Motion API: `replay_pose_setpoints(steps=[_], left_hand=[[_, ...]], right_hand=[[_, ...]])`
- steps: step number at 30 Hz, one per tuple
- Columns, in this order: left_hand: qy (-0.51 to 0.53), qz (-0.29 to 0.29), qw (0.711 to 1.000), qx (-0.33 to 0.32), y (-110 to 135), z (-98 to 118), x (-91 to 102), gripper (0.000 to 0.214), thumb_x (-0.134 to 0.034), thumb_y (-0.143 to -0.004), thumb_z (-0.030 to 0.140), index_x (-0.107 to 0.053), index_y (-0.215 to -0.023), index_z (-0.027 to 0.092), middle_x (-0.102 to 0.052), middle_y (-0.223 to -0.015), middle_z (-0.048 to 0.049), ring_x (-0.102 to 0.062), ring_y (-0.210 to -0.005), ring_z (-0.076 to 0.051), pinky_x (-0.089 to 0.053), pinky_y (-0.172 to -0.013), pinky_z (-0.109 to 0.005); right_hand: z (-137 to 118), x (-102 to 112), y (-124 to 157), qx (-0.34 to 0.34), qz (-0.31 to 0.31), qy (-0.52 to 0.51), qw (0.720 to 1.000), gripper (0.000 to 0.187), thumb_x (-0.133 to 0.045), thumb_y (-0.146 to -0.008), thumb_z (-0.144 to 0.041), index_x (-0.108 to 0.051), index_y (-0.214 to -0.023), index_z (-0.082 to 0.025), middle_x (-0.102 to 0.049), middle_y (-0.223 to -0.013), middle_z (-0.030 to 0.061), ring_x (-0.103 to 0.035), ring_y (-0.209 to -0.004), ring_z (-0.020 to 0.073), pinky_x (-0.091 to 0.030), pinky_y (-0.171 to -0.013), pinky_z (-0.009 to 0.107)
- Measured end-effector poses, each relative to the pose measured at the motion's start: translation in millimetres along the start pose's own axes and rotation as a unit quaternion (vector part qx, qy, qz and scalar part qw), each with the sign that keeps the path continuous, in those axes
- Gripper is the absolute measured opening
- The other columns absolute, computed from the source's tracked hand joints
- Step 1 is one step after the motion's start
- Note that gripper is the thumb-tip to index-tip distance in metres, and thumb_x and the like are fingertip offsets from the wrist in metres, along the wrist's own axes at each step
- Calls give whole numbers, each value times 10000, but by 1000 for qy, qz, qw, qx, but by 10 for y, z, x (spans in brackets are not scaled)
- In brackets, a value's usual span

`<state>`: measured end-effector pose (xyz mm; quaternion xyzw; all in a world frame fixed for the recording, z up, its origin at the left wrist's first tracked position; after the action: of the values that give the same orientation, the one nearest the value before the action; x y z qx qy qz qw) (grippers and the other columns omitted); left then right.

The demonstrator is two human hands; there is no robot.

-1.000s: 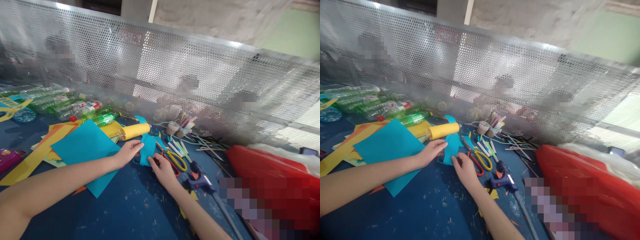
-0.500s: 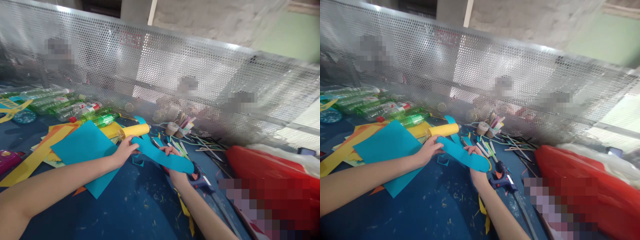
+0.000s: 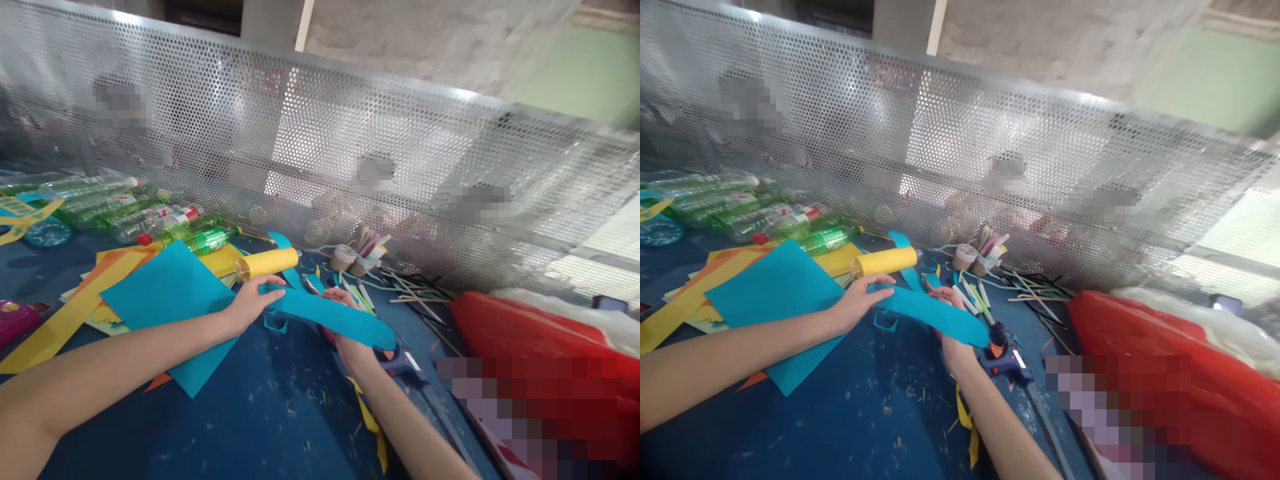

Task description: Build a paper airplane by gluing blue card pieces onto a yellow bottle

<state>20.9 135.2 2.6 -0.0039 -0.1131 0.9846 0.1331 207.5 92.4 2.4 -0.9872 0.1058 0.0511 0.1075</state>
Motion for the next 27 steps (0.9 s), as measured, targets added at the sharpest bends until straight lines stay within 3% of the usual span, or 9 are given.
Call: replay_pose_setpoints(steps=[3,8,12,15,18,20,22,25,27], left_hand=[[4,-1,1000,4,0,-13,-3,271,-637,-717,313,-626,-953,180,-636,-1023,-47,-591,-844,-180,-467,-727,-304],[-12,-17,1000,-22,-5,31,-40,238,-649,-711,310,-640,-902,169,-658,-953,-42,-587,-898,-192,-438,-826,-323],[-10,-49,998,-38,-1,64,-98,219,-661,-702,299,-649,-872,161,-655,-944,-45,-573,-943,-199,-411,-880,-326],[26,-101,994,-23,28,42,-196,253,-677,-681,271,-642,-905,161,-643,-920,-43,-575,-916,-187,-435,-833,-304],[74,-141,987,14,70,2,-285,338,-685,-650,224,-623,-978,170,-629,-884,-36,-583,-799,-166,-470,-706,-283],[132,-139,979,65,80,-61,-307,305,-661,-670,244,-625,-964,168,-625,-875,-43,-585,-751,-164,-487,-667,-293],[207,-123,962,127,79,-153,-315,250,-576,-748,328,-633,-922,157,-629,-850,-57,-595,-747,-173,-504,-674,-316],[273,-109,938,186,71,-252,-323,428,-379,-851,473,-642,-881,137,-633,-770,-74,-607,-728,-181,-520,-662,-323],[276,-106,934,199,68,-283,-319,491,-351,-854,527,-642,-872,133,-635,-747,-75,-613,-719,-185,-527,-659,-328]], right_hand=[[7,-80,10,-10,-34,27,999,240,-614,-731,-429,-573,-895,-258,-640,-788,2,-578,-689,182,-442,-621,297],[-94,-287,122,24,-100,135,985,314,-546,-785,-477,-594,-975,-232,-618,-850,19,-565,-730,172,-447,-645,284],[-193,-334,187,69,-94,219,969,312,-530,-801,-465,-596,-960,-205,-574,-762,11,-528,-689,156,-433,-619,264],[-157,-262,162,52,-68,236,968,307,-516,-799,-487,-572,-913,-207,-538,-684,-3,-507,-614,147,-421,-524,246],[-71,-170,104,10,-57,236,970,311,-496,-800,-506,-539,-921,-223,-521,-625,-20,-481,-529,139,-394,-431,231],[-96,-123,66,23,-51,253,966,297,-500,-799,-493,-538,-906,-219,-513,-594,-28,-463,-494,133,-385,-424,231],[-149,-90,37,48,-44,275,959,280,-501,-800,-471,-546,-885,-208,-512,-581,-26,-466,-487,133,-383,-434,236],[-186,-62,18,58,-40,290,954,274,-498,-797,-453,-557,-878,-198,-549,-615,-5,-504,-516,148,-390,-445,241],[-189,-58,18,53,-41,293,954,275,-492,-796,-449,-558,-882,-197,-574,-646,9,-524,-539,158,-403,-454,246]])
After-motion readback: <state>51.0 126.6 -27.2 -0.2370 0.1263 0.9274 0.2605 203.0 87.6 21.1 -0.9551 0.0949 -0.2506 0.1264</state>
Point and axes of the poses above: each hand's wrist, its own y-axis away from the middle knuckle, its own x-axis out of the back of the hand, z = x × y, the point moved 9 cm from there along -y, towards the middle knuckle
